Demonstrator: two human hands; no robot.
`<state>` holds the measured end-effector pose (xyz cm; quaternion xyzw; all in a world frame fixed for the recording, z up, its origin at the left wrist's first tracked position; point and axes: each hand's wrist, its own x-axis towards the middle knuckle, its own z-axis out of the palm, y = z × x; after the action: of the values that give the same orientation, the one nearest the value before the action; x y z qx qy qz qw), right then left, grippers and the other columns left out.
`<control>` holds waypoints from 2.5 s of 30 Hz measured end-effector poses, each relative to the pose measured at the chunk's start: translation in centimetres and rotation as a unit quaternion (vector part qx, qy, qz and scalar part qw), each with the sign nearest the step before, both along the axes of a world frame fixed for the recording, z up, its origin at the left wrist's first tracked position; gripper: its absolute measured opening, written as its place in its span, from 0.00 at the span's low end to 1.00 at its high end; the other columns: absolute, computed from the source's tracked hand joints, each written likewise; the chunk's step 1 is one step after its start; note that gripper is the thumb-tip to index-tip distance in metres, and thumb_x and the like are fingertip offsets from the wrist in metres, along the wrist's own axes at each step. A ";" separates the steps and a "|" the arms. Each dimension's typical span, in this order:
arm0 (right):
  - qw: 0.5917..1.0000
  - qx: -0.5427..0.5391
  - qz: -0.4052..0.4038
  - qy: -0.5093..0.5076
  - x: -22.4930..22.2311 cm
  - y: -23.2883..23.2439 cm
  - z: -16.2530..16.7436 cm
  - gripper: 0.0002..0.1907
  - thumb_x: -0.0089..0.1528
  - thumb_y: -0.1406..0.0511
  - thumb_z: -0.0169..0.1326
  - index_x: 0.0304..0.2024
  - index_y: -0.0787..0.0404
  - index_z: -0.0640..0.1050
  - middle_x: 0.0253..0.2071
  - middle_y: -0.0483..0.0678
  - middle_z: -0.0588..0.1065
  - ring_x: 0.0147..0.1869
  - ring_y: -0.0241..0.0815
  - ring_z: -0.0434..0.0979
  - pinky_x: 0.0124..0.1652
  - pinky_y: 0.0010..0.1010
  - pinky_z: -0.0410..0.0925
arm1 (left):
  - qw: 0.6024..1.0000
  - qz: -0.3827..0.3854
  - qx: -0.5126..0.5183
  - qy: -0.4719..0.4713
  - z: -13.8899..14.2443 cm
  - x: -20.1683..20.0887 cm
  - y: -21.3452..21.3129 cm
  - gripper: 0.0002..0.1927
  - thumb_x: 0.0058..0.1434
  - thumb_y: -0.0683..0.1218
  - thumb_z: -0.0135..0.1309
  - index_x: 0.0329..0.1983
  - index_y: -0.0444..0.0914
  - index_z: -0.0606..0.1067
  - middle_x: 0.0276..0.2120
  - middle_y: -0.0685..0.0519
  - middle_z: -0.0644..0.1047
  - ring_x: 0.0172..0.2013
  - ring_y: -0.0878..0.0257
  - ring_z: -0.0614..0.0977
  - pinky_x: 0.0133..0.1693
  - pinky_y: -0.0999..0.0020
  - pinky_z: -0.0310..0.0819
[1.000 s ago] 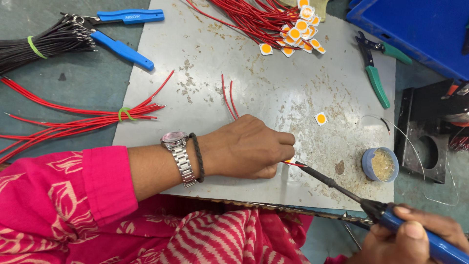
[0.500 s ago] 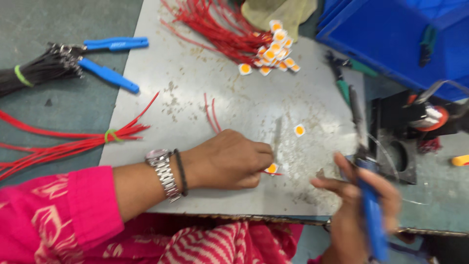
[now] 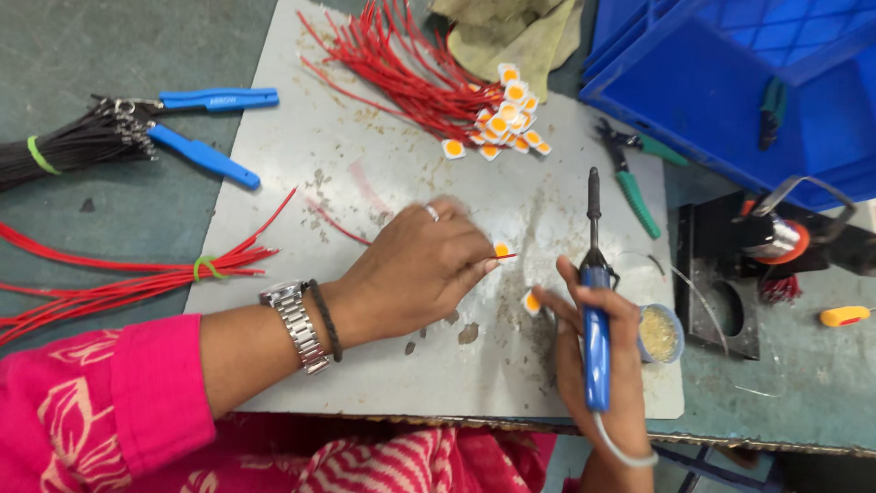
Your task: The person sits on the floor and solders red wires to small square LED modules. They repeatedly dip wire ends into a small container of paste, place the wires on the LED pads, and use a soldering iron to attach them. Completed units are set aside on the table.
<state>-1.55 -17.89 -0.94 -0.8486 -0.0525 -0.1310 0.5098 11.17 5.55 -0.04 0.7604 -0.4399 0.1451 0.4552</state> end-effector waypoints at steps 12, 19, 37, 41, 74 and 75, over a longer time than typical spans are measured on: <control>0.996 -0.031 -0.066 -0.050 -1.7 2.5 -0.3 0.34 0.59 0.81 0.60 0.58 0.58 0.58 0.71 0.69 0.66 0.58 0.51 0.82 0.55 0.35 0.76 | 0.992 -0.083 0.082 0.054 -0.8 -2.3 -0.3 0.06 0.59 0.44 0.57 0.38 0.39 0.78 0.24 0.49 0.79 0.29 0.49 0.82 0.34 0.51 0.74; 0.990 -0.088 -0.087 -0.073 -1.9 3.7 -1.0 0.33 0.56 0.80 0.63 0.56 0.61 0.60 0.60 0.67 0.70 0.61 0.52 0.81 0.57 0.35 0.75 | 0.994 -0.083 0.059 0.034 -1.1 -2.7 -0.3 0.06 0.59 0.46 0.57 0.30 0.39 0.75 0.26 0.50 0.77 0.28 0.50 0.81 0.31 0.53 0.74; 0.985 0.034 -0.126 -0.108 -4.4 1.9 -3.8 0.22 0.68 0.76 0.55 0.60 0.63 0.61 0.60 0.69 0.75 0.55 0.51 0.85 0.52 0.35 0.79 | 0.975 -0.137 0.167 -0.055 -1.4 -2.9 -1.0 0.08 0.59 0.46 0.56 0.36 0.37 0.73 0.32 0.50 0.77 0.26 0.51 0.80 0.27 0.53 0.73; 0.954 0.070 -0.224 -0.186 -4.1 3.9 1.0 0.20 0.74 0.64 0.48 0.65 0.67 0.62 0.50 0.65 0.77 0.50 0.51 0.84 0.43 0.33 0.81 | 0.976 -0.135 0.164 -0.056 -1.6 -2.9 -1.1 0.07 0.59 0.45 0.55 0.37 0.36 0.73 0.32 0.51 0.77 0.25 0.51 0.80 0.26 0.54 0.73; 0.986 -0.076 -0.146 -0.037 -7.5 -3.6 4.5 0.12 0.70 0.64 0.57 0.39 0.70 0.76 0.33 0.58 0.77 0.29 0.33 0.77 0.33 0.19 0.70 | 0.977 -0.127 0.164 -0.048 -1.6 -2.8 -1.3 0.06 0.57 0.44 0.54 0.28 0.36 0.72 0.33 0.50 0.77 0.26 0.48 0.81 0.27 0.50 0.72; 0.985 -0.087 -0.148 -0.023 -7.6 -3.7 4.7 0.12 0.69 0.64 0.57 0.39 0.70 0.76 0.33 0.58 0.77 0.29 0.33 0.77 0.33 0.19 0.70 | 0.977 -0.127 0.164 -0.047 -1.5 -2.8 -1.3 0.06 0.57 0.44 0.54 0.28 0.36 0.73 0.33 0.49 0.77 0.26 0.48 0.81 0.27 0.50 0.72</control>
<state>-9.15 -21.56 3.71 -0.8850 0.0507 -0.2191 0.4076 8.37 4.20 -1.59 0.7553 -0.5713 0.0476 0.3177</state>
